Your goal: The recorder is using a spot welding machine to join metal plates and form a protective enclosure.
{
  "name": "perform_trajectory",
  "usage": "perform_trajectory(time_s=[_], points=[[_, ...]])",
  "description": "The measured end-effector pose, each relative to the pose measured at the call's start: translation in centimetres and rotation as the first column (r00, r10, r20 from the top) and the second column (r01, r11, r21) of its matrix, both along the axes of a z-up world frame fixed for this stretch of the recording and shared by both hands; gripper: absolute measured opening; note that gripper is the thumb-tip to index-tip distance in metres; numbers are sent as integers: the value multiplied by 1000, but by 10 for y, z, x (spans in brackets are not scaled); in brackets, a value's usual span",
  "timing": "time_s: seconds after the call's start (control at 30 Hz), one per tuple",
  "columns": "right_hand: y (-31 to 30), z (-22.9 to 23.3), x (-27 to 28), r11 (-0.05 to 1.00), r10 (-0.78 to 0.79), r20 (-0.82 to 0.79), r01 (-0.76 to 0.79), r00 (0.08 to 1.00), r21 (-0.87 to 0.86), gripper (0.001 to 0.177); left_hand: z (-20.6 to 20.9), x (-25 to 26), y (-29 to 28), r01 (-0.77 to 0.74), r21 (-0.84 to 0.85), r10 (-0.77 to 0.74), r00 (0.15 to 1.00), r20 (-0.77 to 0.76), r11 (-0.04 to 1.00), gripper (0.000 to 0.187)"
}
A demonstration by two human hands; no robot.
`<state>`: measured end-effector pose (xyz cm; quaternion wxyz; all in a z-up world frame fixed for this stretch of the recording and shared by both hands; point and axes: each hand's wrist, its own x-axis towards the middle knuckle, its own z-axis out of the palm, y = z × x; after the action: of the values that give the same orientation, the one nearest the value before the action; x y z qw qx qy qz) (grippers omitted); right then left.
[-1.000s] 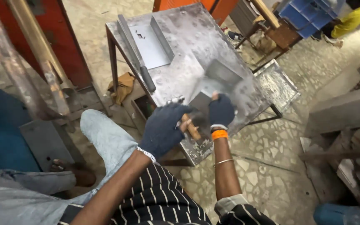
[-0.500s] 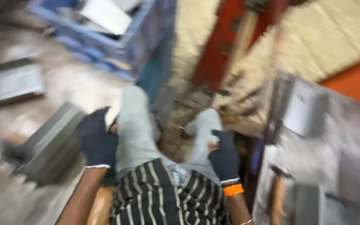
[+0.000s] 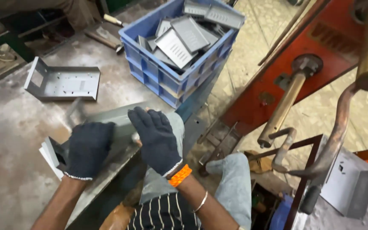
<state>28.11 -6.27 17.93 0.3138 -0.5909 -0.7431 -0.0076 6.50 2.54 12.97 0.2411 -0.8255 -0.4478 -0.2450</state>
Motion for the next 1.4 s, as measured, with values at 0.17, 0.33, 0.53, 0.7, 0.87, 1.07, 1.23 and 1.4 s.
perform_trajectory(time_s=[0.17,0.33,0.53,0.7,0.87,1.07,1.23,1.4], points=[[15,-26,24,918,-350,-81,359,933,166,52,99,61,29,261,526,-356,931,86,810,51],[-15,-16,82,698,-679,-181,702,711,139,54,64,162,136,458,175,-474,695,540,871,29],[-42,2,112,588,-788,-193,807,585,48,40,21,302,257,391,315,-411,912,-4,865,31],[-44,-3,126,540,-831,-181,841,527,-30,39,-41,367,354,136,395,-150,989,4,909,31],[-45,30,115,589,-771,-337,807,540,-54,47,30,323,312,628,186,-547,762,-347,756,13],[-97,112,85,615,-482,-805,788,346,-30,49,104,262,187,641,-15,-434,537,723,767,26],[-215,123,79,479,-321,-896,868,308,127,38,55,269,86,932,-204,413,66,908,300,35],[-239,137,160,231,-220,-924,937,312,261,34,-14,300,-20,997,-75,663,61,747,-7,40]])
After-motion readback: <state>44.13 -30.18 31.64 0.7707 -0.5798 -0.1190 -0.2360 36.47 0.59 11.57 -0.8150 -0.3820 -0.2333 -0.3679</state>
